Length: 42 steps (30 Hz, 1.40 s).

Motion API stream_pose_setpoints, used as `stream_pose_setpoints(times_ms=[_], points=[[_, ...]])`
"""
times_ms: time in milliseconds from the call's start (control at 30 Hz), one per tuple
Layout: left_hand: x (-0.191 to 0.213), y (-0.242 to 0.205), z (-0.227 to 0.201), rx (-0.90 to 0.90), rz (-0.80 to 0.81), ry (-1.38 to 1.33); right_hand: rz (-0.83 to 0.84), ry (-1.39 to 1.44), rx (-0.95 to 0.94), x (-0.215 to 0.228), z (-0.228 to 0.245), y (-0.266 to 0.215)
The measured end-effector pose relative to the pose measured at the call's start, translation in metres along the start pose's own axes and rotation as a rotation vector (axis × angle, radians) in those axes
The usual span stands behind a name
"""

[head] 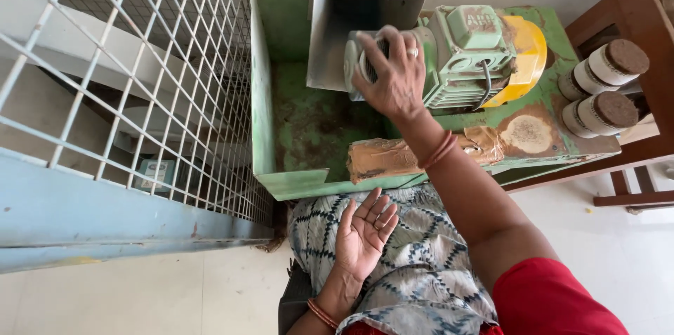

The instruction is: The person repeatedly picks up small cylindrical containers filled with grains and presses them against a rotating grinding wheel to process the contents. The person handles the containers one at a time, moving them between the grinding wheel and a nearby stack.

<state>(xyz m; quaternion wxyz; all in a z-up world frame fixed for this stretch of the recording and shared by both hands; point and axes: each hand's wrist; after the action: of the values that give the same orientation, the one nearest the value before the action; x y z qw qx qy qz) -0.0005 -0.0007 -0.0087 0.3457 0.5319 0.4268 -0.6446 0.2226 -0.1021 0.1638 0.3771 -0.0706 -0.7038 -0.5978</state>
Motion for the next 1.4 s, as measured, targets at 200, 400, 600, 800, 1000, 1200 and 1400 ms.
stream_pose_setpoints(times_ms=[200, 400, 600, 800, 1000, 1200, 1400], points=[[-0.004, 0.0, -0.001, -0.009, 0.023, -0.001, -0.053, -0.049, -0.111, -0.03, -0.028, 0.032], [0.0, 0.003, 0.0, -0.004, 0.038, 0.027, 0.052, -0.034, -0.046, 0.013, 0.011, -0.015], [0.0, 0.0, 0.002, -0.035, 0.096, 0.145, 0.284, 0.51, -0.405, 0.061, 0.014, -0.051], [-0.012, -0.005, 0.006, -0.037, 0.253, 0.196, 0.417, 2.052, -1.075, 0.088, 0.049, -0.13], [0.017, 0.0, 0.014, -0.029, 0.145, -0.012, 0.524, 1.671, -0.875, 0.085, 0.051, -0.21], [0.002, -0.008, 0.014, 0.114, 0.184, 0.183, 0.615, 0.516, -0.056, 0.134, 0.054, -0.184], [-0.05, -0.026, 0.026, 0.036, 0.489, 0.436, 0.344, 0.565, -0.392, 0.17, -0.038, -0.186]])
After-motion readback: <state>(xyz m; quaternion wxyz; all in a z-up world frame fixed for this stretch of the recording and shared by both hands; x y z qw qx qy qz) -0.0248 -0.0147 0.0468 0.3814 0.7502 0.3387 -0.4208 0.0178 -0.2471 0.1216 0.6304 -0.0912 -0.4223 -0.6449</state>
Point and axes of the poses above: each hand's wrist, its own y-axis towards the middle knuckle, its own x-axis out of the back of the hand, z = x × y, and after that the axes turned 5 degrees about -x, right-handed
